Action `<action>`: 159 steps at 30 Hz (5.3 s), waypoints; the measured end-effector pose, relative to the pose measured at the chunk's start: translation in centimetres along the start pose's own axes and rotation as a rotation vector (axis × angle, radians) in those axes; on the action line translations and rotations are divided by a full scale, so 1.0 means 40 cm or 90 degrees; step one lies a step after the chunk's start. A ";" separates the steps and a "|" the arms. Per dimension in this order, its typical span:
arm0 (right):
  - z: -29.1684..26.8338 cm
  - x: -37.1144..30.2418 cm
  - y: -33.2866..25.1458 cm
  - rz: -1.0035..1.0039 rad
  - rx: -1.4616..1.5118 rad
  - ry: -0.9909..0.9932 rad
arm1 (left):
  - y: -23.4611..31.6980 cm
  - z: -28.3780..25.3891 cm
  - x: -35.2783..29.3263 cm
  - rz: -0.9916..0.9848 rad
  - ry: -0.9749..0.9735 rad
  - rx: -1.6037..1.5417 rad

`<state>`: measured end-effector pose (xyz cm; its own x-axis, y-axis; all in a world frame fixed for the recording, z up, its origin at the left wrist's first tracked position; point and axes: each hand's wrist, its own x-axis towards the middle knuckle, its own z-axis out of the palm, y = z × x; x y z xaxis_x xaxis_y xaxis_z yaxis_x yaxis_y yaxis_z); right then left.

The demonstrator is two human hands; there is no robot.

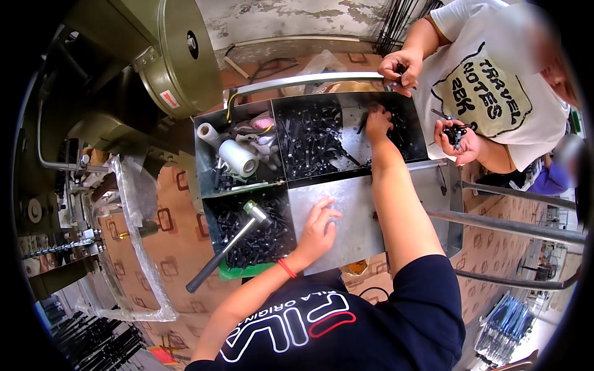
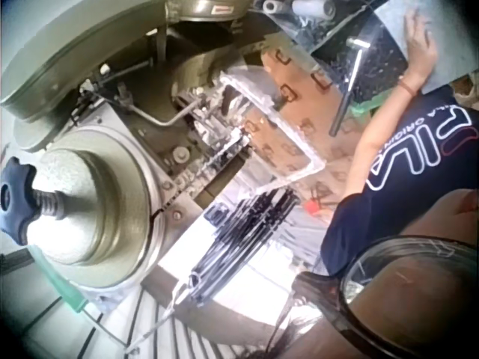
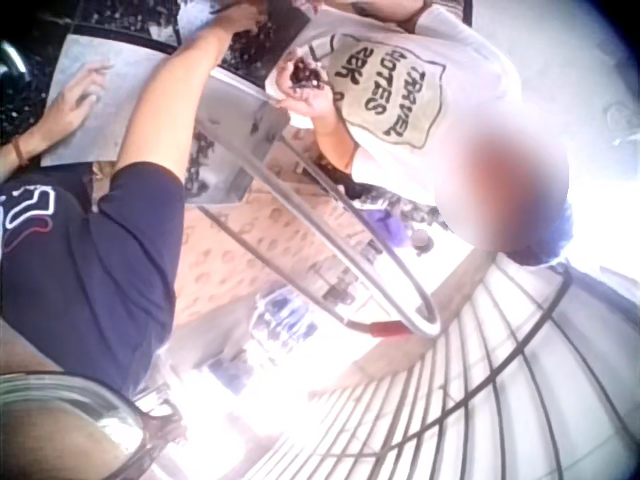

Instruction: The person picks small black metal hardware pieces from a tray and assembles them by hand, inserting pins or fasteners into brackets. The assembled units are placed into a separate metal bin on the workstation. The process is repetitive and performed one at a time.

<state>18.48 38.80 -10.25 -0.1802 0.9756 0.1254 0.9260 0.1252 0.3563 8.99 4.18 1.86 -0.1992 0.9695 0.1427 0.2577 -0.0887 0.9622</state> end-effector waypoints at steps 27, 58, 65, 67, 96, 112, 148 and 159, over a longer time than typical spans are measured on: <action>-0.171 0.034 0.181 0.091 0.344 0.094 | -0.014 0.009 -0.009 0.013 0.061 -0.053; -0.453 -0.606 0.098 0.044 1.152 0.011 | -0.031 0.007 -0.033 -0.075 0.081 -0.341; -0.396 -0.814 0.042 0.260 1.249 0.065 | -0.031 -0.004 -0.067 -0.050 0.119 -0.176; -0.391 -0.834 0.036 0.206 1.113 0.107 | -0.005 -0.016 -0.061 -0.009 0.116 -0.061; -1.002 -0.899 0.352 -0.301 0.742 0.779 | 0.564 -0.258 -0.094 0.848 0.197 0.200; -0.499 -0.817 0.083 -0.229 0.583 0.039 | 0.049 -0.099 -0.042 0.017 0.002 0.150; -0.536 -0.863 0.057 -0.055 0.933 0.045 | 0.028 -0.126 -0.063 -0.253 -0.019 -0.813; -0.559 -0.845 0.056 0.000 1.090 -0.086 | 0.067 -0.130 -0.044 -0.263 -0.041 -0.747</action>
<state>19.22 2.06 7.00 -0.2359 0.9715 0.0207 0.2145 0.0729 -0.9740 5.10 1.06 5.39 -0.0094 0.9798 -0.1996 -0.8198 0.1068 0.5627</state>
